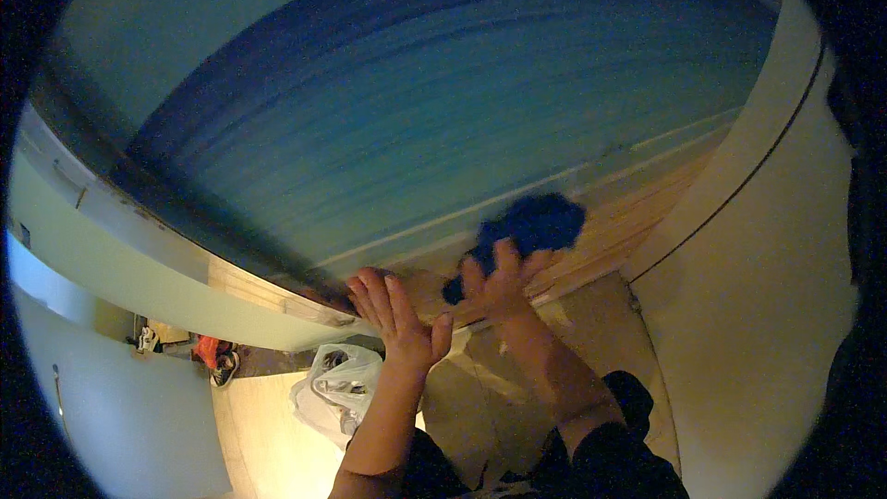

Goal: The person wipes a bathroom wall, then a large mirror, and finally the front of a washing machine using a blue cloth. The person moves around the room to reach different surfaces and continues wiping until the end of the clip.

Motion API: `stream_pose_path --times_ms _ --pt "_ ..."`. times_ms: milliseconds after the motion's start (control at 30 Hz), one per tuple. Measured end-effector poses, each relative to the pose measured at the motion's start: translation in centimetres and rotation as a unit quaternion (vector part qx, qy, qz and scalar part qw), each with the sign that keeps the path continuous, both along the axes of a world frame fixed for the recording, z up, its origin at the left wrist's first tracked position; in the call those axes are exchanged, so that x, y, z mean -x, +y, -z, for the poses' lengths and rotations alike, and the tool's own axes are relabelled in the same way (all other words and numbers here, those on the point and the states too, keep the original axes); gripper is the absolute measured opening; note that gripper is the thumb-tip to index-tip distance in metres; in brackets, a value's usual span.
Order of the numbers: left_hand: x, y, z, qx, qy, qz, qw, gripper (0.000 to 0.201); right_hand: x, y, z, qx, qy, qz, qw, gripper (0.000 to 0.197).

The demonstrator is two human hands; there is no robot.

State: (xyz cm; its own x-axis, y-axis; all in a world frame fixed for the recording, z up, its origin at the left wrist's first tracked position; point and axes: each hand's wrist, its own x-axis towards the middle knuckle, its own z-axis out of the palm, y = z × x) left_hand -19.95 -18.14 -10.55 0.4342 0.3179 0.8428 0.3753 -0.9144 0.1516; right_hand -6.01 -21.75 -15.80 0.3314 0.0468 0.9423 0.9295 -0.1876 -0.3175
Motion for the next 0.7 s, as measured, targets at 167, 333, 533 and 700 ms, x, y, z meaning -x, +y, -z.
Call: stream_pose_path --times_ms 167,333,533,700 --pt "-0.2 -0.1 -0.5 0.003 -0.048 0.029 0.998 0.075 2.8 1.0 -5.3 0.023 -0.094 -0.025 0.995 0.040" --pt "0.2 0.0 -0.7 0.003 -0.053 0.040 0.998 0.075 0.9 -0.2 -10.0 0.052 -0.088 -0.015 0.995 0.037" --pt "-0.1 -0.7 -1.6 0.031 -0.026 0.041 0.998 0.077 -2.6 -1.3 -7.7 -0.038 -0.055 -0.015 0.998 0.048" --pt "0.0 -0.8 -0.8 0.045 -0.071 0.080 0.993 0.076 1.2 0.1 0.6 0.116 0.014 -0.015 0.993 0.038"
